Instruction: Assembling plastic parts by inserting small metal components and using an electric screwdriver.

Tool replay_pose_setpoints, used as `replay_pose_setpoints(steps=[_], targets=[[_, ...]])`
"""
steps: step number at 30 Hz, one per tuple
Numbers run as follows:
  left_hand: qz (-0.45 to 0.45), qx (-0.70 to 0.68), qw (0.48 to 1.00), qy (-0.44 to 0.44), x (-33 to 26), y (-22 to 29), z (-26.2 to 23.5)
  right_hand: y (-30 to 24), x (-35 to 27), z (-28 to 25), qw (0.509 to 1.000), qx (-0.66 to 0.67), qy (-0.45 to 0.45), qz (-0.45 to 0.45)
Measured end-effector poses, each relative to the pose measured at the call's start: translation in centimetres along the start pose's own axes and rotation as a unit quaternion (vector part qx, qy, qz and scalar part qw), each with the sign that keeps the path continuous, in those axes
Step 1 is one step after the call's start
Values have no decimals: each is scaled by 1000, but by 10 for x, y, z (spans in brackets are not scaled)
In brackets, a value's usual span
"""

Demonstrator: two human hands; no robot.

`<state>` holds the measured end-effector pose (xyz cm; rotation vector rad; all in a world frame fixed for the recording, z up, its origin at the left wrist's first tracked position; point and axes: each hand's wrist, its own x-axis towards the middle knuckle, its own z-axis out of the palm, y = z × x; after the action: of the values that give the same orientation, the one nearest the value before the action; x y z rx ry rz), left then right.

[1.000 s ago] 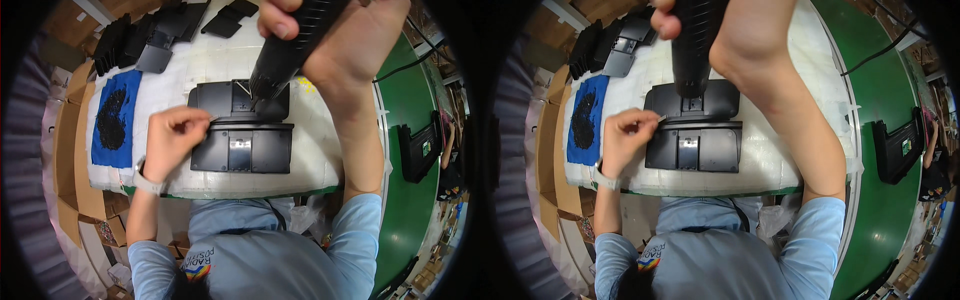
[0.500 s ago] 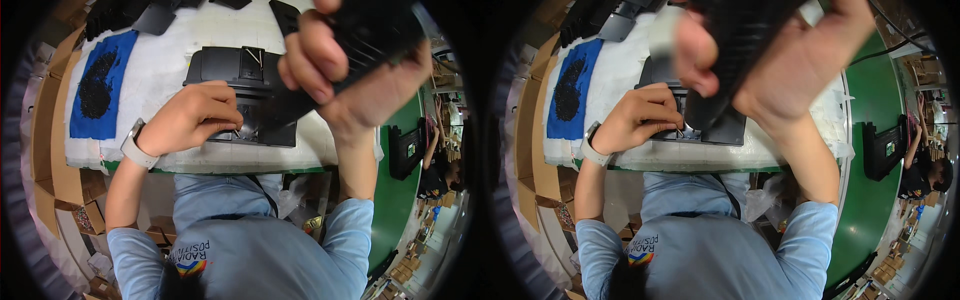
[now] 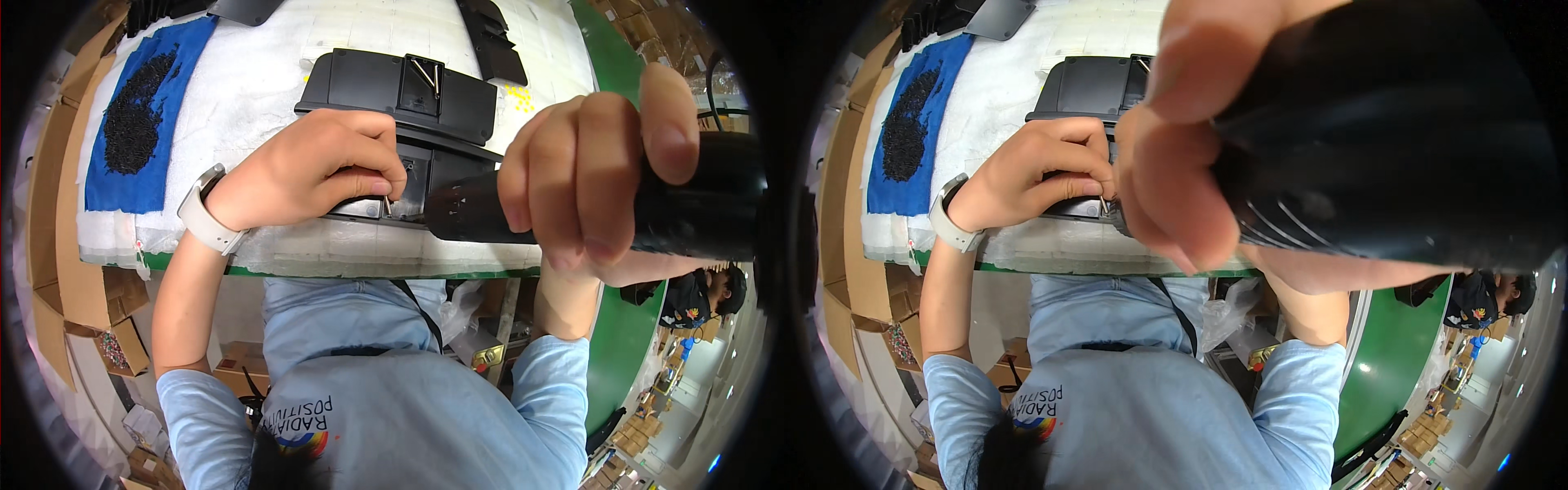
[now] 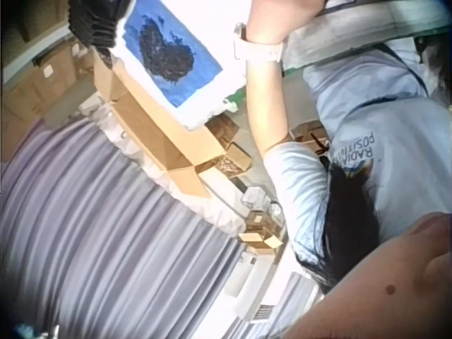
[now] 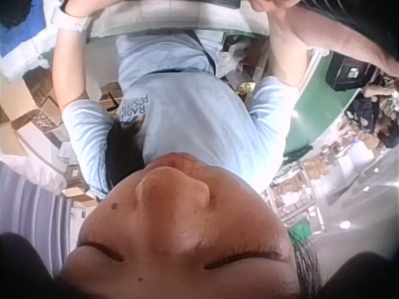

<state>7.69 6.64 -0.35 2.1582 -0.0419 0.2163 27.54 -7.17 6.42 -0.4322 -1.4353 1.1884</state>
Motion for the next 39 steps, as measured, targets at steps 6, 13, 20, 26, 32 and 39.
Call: replay_pose_setpoints(steps=[6, 13, 20, 26, 32, 39], targets=[[-9, 3, 1000, 9, 1, 2, 2, 16, 0, -19, 999, 21, -37, -31], [-2, 21, 1000, 11, 1, 1, 2, 30, -2, -19, 992, 50, -62, -100], [10, -4, 1000, 0, -1, -4, 2, 13, -10, -3, 997, 17, 53, -46], [11, -6, 1000, 1, -2, -4, 3, 7, -6, -9, 1000, -15, 5, -17], [12, -4, 1000, -1, -2, -4, 3, 6, -6, -6, 1000, -6, -3, 0], [12, -10, 1000, 6, -3, -5, 5, 17, -8, -8, 999, 19, -2, -32]])
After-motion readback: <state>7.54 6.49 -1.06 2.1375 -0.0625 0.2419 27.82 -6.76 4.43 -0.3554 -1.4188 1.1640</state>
